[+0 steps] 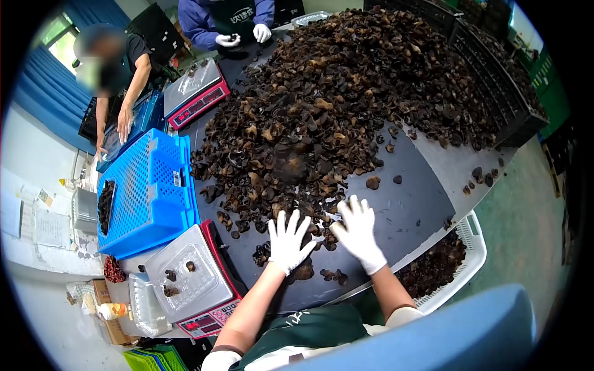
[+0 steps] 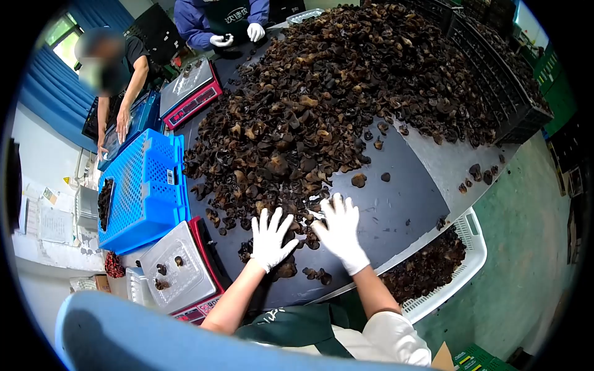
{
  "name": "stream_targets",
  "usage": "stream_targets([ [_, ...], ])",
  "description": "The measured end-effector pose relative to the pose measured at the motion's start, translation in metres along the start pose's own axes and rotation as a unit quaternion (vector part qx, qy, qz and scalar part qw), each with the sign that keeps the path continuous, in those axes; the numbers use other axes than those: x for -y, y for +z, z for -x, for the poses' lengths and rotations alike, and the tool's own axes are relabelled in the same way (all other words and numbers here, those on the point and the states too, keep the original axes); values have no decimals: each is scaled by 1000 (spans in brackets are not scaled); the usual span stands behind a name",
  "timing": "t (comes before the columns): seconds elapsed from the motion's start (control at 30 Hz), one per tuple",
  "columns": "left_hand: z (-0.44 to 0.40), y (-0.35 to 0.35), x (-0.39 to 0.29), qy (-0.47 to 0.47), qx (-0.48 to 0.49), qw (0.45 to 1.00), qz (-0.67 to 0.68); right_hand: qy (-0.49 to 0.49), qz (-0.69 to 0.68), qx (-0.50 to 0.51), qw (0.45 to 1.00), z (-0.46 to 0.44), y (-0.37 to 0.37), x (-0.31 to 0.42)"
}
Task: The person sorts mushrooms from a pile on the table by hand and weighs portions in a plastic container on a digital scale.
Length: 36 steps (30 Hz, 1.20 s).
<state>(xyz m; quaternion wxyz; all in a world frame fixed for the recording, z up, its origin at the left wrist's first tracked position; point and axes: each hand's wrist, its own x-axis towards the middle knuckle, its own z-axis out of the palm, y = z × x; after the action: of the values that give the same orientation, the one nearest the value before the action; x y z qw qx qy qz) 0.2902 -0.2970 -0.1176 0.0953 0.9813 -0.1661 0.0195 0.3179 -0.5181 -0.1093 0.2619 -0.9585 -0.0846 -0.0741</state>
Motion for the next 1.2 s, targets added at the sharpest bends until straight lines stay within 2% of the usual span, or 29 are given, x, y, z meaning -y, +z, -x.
stream_targets([
  [0.03, 8, -4, 2, -27, -2, 1000, -11, -77, 22, -21, 997, 15, 19, 4],
  [0.07, 16, -9, 6, -54, -3, 998, -23, -130, -13, 6, 991, 26, 25, 14],
  [0.1, 26, -13, 8, -89, 1, 995, -44, -157, -47, 133, 977, 23, -1, 40],
  [0.13, 37, -17, 11, -126, 6, 991, -35, -231, -30, 126, 964, 44, 12, 42],
  [0.2, 56, -26, 13, -172, 24, 984, -28, -312, -79, 182, 929, 67, 17, 49],
  [0.27, 79, -25, 16, -217, 17, 976, -17, -353, -129, 168, 911, 81, 14, 48],
  [0.37, 114, -18, 18, -255, 10, 967, 13, -319, -133, 148, 927, 80, 4, 35],
  [0.4, 125, -11, 16, -256, -12, 964, 70, -295, -113, 146, 937, 79, 0, 27],
  [0.47, 144, -6, 3, -205, -35, 973, 97, -232, -115, 113, 959, 81, -9, 13],
  [0.53, 152, -5, -14, -181, -1, 976, 118, -252, -86, 126, 956, 86, -14, 10],
  [0.63, 146, -7, -21, -96, -33, 978, 183, -345, -72, 156, 923, 100, -2, 23],
  [0.67, 143, -10, -23, -60, -30, 980, 185, -381, -63, 176, 906, 102, 2, 30],
  [0.73, 136, -15, -27, -34, 0, 988, 148, -384, -49, 208, 898, 96, 11, 36],
  [0.8, 136, -8, -17, -77, -44, 993, 79, -359, -60, 147, 920, 84, 17, 35],
  [0.9, 140, -7, -8, -209, -103, 965, 116, -267, -55, 69, 960, 61, 16, 27],
  [1.0, 149, -9, -3, -261, -107, 937, 205, -209, -75, 36, 974, 43, 11, 23],
  [1.07, 152, -7, -4, -263, -110, 936, 205, -186, -79, 30, 979, 34, 10, 29],
  [1.2, 151, -7, -9, -261, -107, 936, 211, -227, -103, 21, 968, 14, 6, 65],
])
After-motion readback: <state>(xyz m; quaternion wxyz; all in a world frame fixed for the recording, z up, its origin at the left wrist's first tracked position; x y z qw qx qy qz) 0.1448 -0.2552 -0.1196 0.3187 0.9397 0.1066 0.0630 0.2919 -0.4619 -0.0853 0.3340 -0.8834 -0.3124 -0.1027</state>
